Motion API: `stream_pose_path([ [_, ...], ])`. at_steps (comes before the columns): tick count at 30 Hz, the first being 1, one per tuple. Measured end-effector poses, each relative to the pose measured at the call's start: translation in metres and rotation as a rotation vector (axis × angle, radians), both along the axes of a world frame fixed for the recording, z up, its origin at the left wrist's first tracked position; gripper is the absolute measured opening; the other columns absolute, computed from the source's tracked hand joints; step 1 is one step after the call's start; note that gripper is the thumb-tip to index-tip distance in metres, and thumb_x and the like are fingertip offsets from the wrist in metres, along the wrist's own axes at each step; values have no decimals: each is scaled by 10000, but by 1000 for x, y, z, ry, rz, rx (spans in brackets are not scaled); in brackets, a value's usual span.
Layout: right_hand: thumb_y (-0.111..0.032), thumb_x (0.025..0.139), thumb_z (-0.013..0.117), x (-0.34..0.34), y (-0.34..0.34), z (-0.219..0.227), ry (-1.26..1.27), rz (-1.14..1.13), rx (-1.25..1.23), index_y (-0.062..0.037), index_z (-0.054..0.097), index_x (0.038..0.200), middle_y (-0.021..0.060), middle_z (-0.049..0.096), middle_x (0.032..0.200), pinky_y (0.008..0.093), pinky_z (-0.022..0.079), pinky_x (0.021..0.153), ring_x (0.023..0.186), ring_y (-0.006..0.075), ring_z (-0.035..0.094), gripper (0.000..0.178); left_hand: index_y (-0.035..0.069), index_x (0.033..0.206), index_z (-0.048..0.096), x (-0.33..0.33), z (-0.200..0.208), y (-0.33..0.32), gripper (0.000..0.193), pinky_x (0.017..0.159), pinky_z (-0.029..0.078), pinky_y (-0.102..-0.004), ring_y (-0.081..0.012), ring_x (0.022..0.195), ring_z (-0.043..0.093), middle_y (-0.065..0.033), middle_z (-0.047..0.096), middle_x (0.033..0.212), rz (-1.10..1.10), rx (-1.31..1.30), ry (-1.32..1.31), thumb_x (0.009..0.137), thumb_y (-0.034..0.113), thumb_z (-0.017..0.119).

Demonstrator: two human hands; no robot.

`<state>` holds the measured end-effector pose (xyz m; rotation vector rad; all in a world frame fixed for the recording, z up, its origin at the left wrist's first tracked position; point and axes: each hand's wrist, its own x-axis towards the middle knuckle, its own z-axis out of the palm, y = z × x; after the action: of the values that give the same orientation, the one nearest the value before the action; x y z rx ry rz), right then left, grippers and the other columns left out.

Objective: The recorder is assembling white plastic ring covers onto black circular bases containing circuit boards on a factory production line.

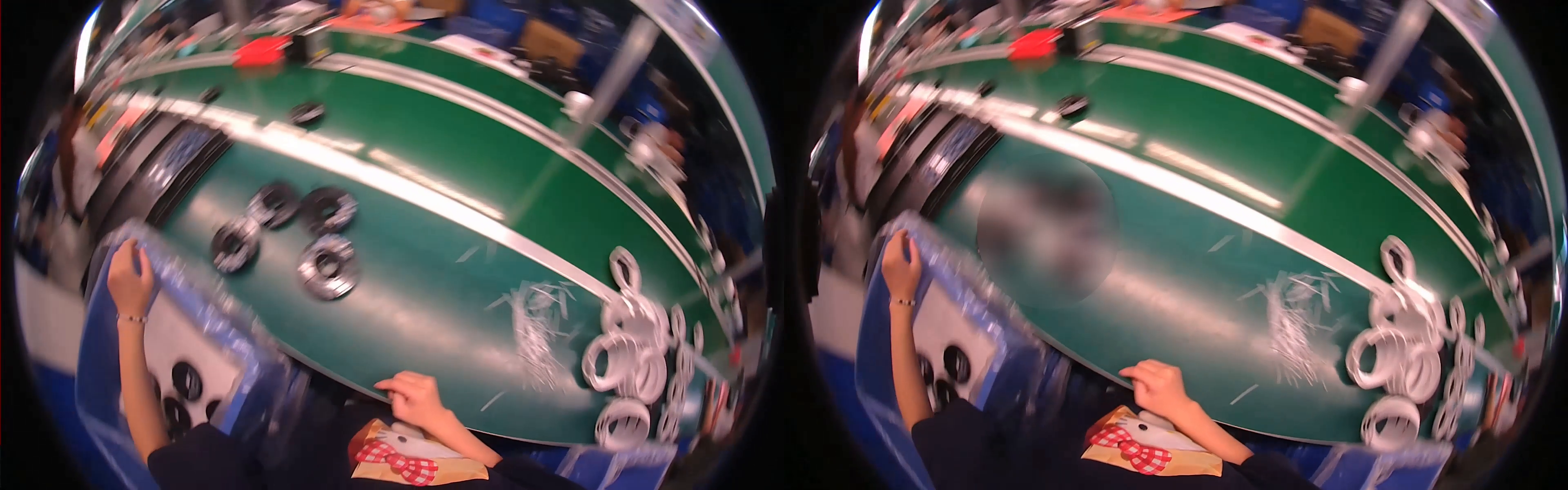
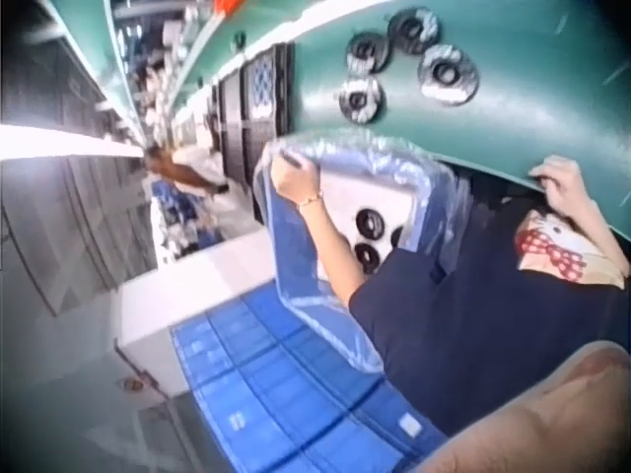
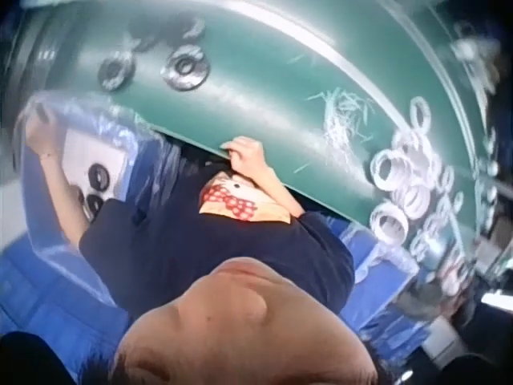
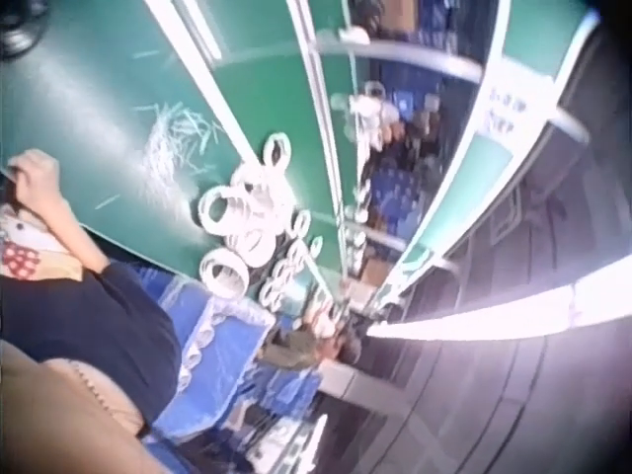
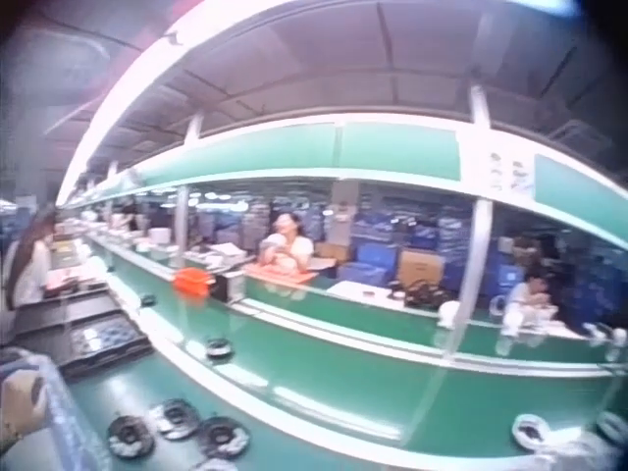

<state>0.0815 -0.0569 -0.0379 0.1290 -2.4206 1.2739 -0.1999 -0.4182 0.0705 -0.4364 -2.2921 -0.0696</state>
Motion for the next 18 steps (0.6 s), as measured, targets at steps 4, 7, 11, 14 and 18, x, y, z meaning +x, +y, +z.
stream_pose_path([
  [4, 48, 504, 451, 4, 4, 2, -7, 152, -31, -39, 620, 694, 69, 494, 517, 289, 425, 446, 470, 209, 507, 268, 36, 827, 507, 71, -43, -98, 156, 660, 433, -402, -325, 764, 545, -151, 563, 768, 398, -120, -488, 732, 158, 527],
  [7, 69, 477, 426, 6, 2, 1, 7, 255, -1, -27, 620, 691, 68, 487, 495, 285, 415, 430, 450, 199, 501, 304, 19, 965, 536, 119, -85, -154, 368, 790, 421, -393, -351, 903, 527, -211, 558, 944, 470, -1, -774, 683, 249, 592],
  [11, 76, 494, 429, 8, -1, -2, 16, 259, -2, -13, 614, 683, 65, 479, 479, 263, 392, 414, 427, 190, 486, 279, -6, 1172, 431, 157, -106, -177, 734, 920, 355, -346, -328, 1060, 461, -221, 473, 1142, 539, -25, -1108, 601, 375, 692],
  [14, 81, 504, 422, 7, -3, -1, 10, 224, -10, -15, 611, 675, 61, 481, 473, 257, 388, 413, 420, 181, 482, 272, -12, 1200, 394, 154, -116, -164, 795, 924, 350, -341, -335, 1075, 446, -228, 458, 1162, 571, 58, -1119, 597, 408, 699],
  [18, 85, 508, 415, 6, -5, 0, 0, 192, -6, -16, 609, 673, 59, 487, 477, 256, 388, 416, 424, 177, 485, 274, -20, 1116, 467, 153, -142, -152, 632, 892, 366, -380, -350, 1047, 440, -216, 474, 1115, 545, 40, -875, 689, 422, 618],
])
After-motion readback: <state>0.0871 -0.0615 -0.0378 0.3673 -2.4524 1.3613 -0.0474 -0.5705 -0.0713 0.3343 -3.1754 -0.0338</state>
